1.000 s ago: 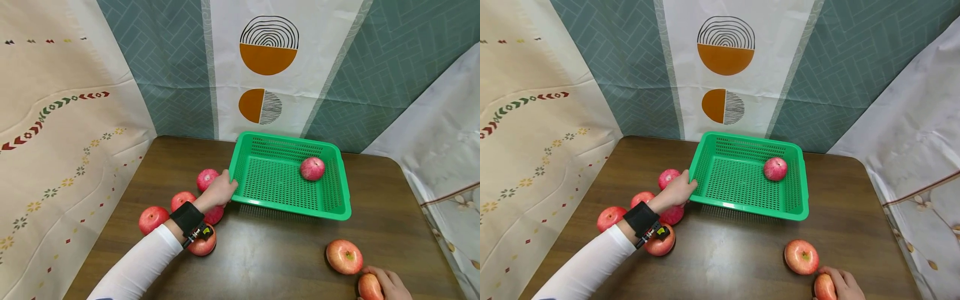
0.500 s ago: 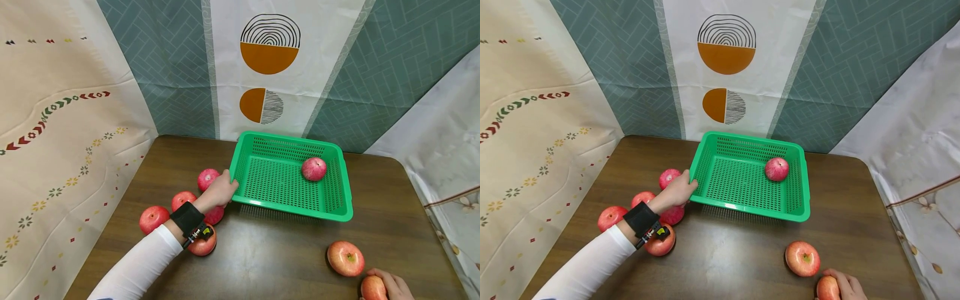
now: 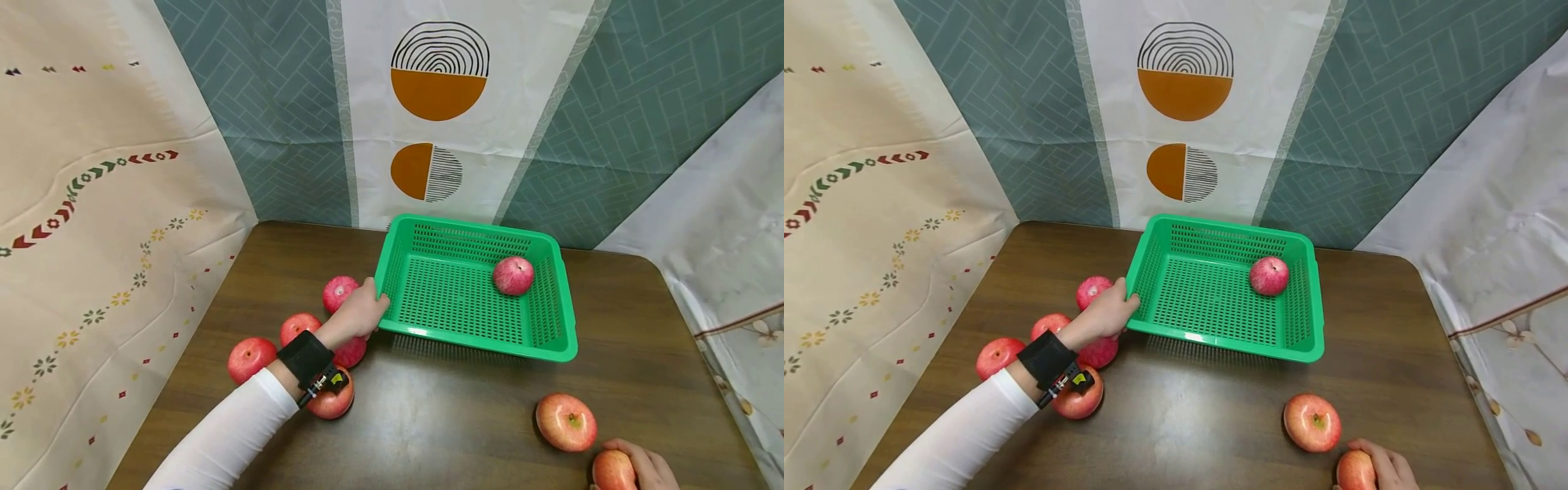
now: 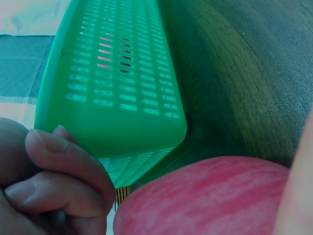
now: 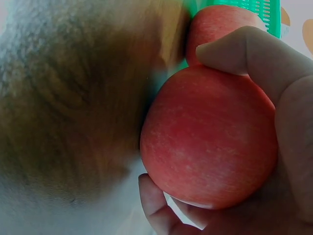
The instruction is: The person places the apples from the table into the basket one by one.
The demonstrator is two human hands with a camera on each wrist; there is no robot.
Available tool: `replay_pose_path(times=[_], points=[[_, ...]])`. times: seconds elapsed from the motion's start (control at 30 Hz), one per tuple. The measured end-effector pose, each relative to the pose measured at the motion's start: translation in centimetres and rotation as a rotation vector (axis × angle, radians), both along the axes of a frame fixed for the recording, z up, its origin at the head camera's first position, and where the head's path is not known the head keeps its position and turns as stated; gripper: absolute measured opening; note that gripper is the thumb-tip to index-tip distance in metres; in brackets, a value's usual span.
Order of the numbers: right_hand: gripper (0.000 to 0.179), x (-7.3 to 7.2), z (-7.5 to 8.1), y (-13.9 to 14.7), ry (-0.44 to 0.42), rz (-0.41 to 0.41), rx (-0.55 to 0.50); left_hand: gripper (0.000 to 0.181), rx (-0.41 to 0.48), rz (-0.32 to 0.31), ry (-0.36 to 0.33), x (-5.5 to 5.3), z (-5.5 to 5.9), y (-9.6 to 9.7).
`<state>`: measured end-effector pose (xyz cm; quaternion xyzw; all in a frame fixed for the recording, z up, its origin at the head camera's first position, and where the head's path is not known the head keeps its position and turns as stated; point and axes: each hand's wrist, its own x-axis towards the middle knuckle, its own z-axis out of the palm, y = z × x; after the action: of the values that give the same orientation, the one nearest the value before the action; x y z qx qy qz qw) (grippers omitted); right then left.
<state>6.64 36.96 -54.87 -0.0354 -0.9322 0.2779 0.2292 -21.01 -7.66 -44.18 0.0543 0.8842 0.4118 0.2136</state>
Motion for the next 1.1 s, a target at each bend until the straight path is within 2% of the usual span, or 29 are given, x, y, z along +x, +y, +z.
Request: replay_pose_path(times=[0.33,0.53,0.8,1.0,1.03,1.1], points=[[0.08,0.2,0.1,-0.5,0.027,-0.042,-0.037,0.042,0.004,0.004,0.004,0.3,0.1,0.0],[0.079,0.1,0.2,-0.2,-0.022,-0.032,-0.013,0.042,0.018,0.0,0.005,0.2,0.2,0.1],[0.078,-0.6,1.2,1.1,-0.162,0.047,0.076,0.042,0.036,-0.004,0.025,0.0,0.2,-0.1],[0.078,-1.9,3.0,3.1,-0.442,0.1,0.17,0.045,0.033,-0.003,0.012,0.1,0.1,-0.1],[0.078,-2.2,3.4,3.4,-0.477,0.108,0.184,0.046,0.033,-0.003,0.01,0.1,0.1,-0.2],[0.077,-2.9,4.2,3.7,-0.491,0.123,0.19,0.046,0.038,-0.003,0.005,0.1,0.2,-0.2]])
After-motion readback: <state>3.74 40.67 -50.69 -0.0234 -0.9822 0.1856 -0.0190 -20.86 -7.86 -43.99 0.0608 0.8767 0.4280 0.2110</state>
